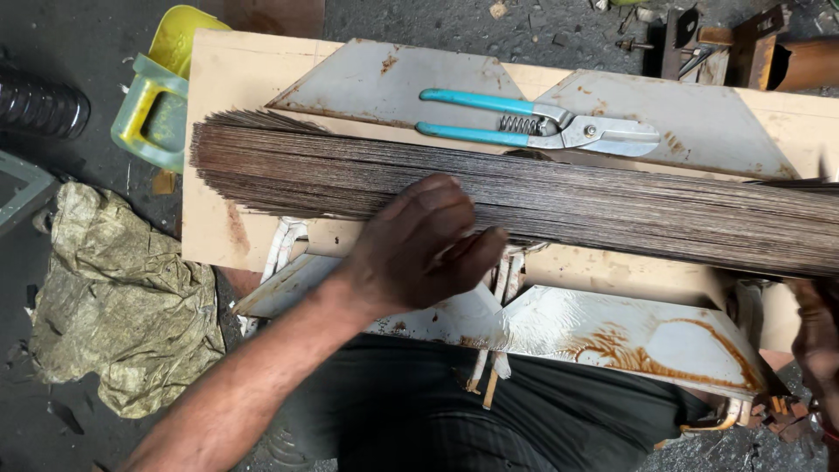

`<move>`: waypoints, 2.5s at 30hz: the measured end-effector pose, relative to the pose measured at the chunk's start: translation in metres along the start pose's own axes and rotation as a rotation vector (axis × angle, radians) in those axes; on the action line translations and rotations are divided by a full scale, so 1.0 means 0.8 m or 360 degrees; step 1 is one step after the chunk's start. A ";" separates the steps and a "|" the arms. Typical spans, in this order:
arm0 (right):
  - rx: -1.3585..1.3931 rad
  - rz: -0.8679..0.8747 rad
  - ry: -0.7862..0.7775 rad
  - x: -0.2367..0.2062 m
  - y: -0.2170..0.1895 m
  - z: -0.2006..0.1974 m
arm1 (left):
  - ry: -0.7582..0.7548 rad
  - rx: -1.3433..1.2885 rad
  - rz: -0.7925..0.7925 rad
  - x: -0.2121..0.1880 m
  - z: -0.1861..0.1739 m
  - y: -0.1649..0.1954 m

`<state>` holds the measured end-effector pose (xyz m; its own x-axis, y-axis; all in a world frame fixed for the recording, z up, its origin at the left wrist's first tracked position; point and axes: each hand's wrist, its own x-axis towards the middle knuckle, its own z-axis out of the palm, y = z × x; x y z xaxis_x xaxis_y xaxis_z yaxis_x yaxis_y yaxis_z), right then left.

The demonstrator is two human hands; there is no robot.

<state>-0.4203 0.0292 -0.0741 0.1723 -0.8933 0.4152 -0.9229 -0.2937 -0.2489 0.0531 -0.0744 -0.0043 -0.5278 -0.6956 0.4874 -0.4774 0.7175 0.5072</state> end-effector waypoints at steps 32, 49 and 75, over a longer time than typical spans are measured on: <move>-0.0272 -0.0322 0.0097 0.069 -0.060 -0.022 | -0.0030 0.0632 0.0221 -0.023 -0.012 0.005; -0.0068 -0.0212 0.0119 0.092 -0.153 -0.013 | 0.0272 0.0973 -0.0012 -0.082 -0.038 -0.021; -0.0149 -0.0043 0.0190 0.101 -0.159 -0.001 | 0.0352 0.1165 -0.0124 -0.143 -0.103 -0.072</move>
<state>-0.2888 -0.0055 -0.0081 0.1604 -0.8372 0.5228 -0.9475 -0.2790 -0.1562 0.1990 -0.0389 -0.0304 -0.3577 -0.6807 0.6393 -0.8915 0.4528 -0.0166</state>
